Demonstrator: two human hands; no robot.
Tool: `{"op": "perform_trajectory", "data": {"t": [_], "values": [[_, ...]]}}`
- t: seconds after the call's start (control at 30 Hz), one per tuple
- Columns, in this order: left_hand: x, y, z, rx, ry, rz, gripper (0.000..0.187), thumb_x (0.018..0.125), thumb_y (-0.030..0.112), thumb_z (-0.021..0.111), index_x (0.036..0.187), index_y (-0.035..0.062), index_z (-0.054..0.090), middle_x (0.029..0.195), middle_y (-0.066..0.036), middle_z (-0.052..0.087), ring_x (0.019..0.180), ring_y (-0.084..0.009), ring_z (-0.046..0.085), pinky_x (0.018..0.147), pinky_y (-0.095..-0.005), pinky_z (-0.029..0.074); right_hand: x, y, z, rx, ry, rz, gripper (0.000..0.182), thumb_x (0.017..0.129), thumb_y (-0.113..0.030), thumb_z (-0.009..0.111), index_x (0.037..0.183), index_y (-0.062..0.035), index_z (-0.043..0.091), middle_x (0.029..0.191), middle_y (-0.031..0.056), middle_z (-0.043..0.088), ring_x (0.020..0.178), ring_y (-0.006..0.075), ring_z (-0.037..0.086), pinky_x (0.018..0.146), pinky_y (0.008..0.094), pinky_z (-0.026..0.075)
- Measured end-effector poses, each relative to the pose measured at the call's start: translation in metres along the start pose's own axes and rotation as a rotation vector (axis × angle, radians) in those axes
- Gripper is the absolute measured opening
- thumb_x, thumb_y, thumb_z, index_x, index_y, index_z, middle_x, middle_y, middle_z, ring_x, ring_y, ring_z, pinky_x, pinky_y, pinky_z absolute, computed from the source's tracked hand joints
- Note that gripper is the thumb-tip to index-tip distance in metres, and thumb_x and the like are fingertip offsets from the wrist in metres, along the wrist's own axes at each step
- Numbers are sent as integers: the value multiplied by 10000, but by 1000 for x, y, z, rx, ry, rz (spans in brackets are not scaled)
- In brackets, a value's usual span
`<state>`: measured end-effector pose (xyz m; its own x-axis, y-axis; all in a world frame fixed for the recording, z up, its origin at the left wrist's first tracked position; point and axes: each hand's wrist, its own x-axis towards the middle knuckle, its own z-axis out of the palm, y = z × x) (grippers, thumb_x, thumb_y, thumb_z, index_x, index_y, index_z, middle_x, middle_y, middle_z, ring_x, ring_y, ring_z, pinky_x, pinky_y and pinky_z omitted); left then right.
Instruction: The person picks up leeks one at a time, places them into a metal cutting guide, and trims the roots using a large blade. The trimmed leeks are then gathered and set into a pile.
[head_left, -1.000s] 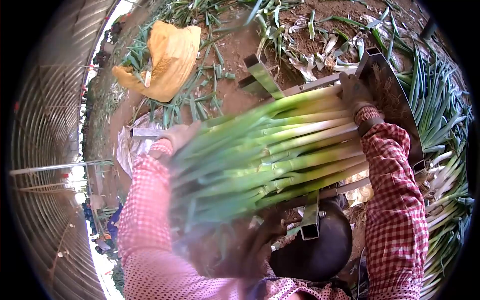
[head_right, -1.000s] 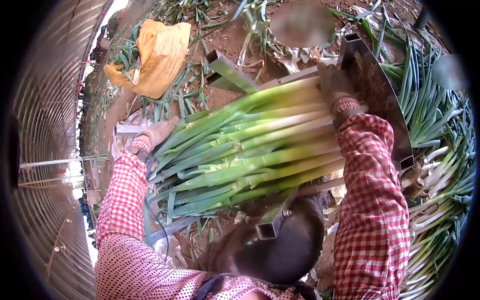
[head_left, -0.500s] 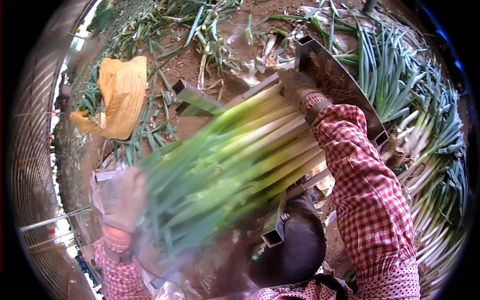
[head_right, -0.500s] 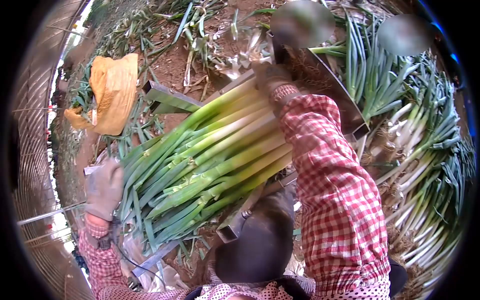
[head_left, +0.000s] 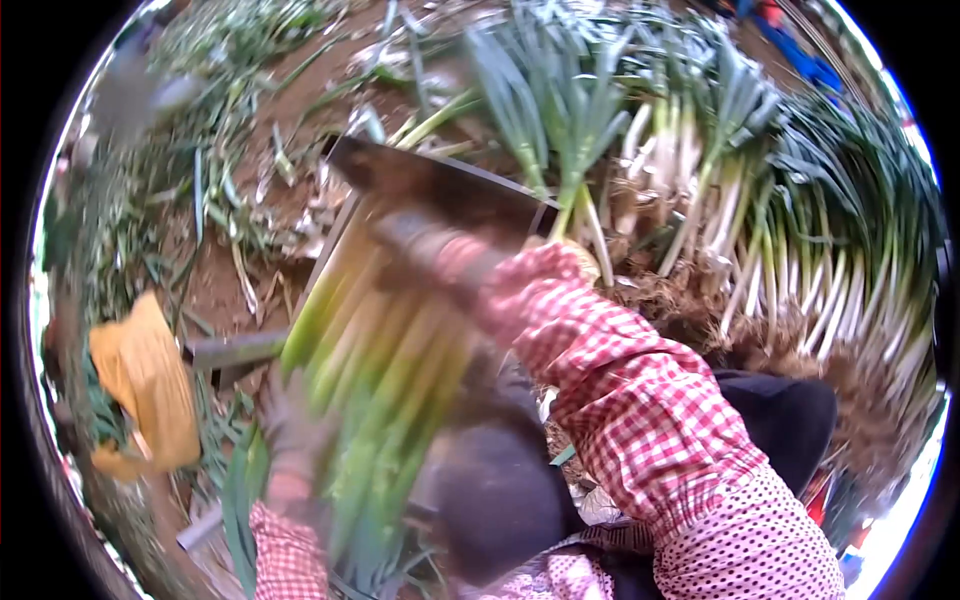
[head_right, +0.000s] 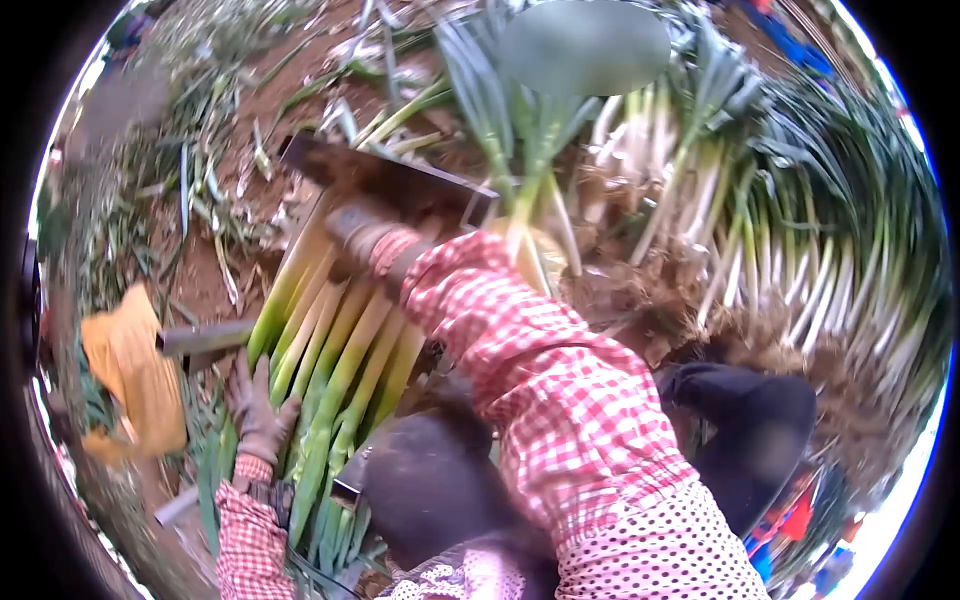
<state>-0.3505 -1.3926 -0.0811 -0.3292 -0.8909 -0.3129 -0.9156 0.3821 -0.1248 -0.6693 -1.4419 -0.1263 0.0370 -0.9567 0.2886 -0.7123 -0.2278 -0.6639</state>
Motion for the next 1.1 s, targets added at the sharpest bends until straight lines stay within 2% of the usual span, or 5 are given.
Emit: {"op": "perform_trajectory", "data": {"t": [0.17, 0.43, 0.6, 0.9, 1.1], "values": [[-7, -5, 15, 0, 74, 39, 1017, 782, 823, 391, 1411, 25, 446, 1560, -190, 226, 1395, -409, 246, 1158, -497, 163, -98, 0, -77, 316, 144, -113, 159, 815, -176, 721, 911, -76, 644, 774, 100, 606, 726, 251, 615, 643, 366, 517], [-2, 14, 9, 112, -1, -22, 1075, 778, 853, 315, 1409, -9, 436, 1570, -210, 178, 1397, -430, 232, 1143, -505, 194, -190, 164, -11, -76, 268, 1130, 435, 840, -473, 680, 907, -45, 640, 842, 95, 656, 719, 212, 615, 670, 342, 498], [1, 38, -3, 57, -10, -98, 700, 727, 201, 646, 1369, -19, 475, 1540, -168, 234, 1410, -370, 227, 1176, -417, 203, -130, 197, -19, -4, -240, 1429, 465, 771, -473, 727, 913, -37, 649, 735, 59, 610, 613, 193, 555, 574, 331, 469], [-3, 47, -32, 97, -233, -154, 745, 780, 309, 624, 1445, 61, 400, 1593, -141, 153, 1421, -337, 256, 1159, -405, 237, -246, 176, -136, 1999, -121, 1014, 574, 799, -151, 643, 1278, 53, 403, 1096, 192, 593, 1017, 342, 608, 957, 482, 476], [1, 99, -130, -875, -104, -12, 371, 923, 355, 629, 1033, 2, 663, 938, -63, 689, 823, -172, 661, 727, -281, 529, -300, 140, -164, 1411, -169, 1058, 472, 798, -89, 729, 1192, 42, 505, 1027, 155, 641, 858, 242, 661, 755, 376, 577]]}}
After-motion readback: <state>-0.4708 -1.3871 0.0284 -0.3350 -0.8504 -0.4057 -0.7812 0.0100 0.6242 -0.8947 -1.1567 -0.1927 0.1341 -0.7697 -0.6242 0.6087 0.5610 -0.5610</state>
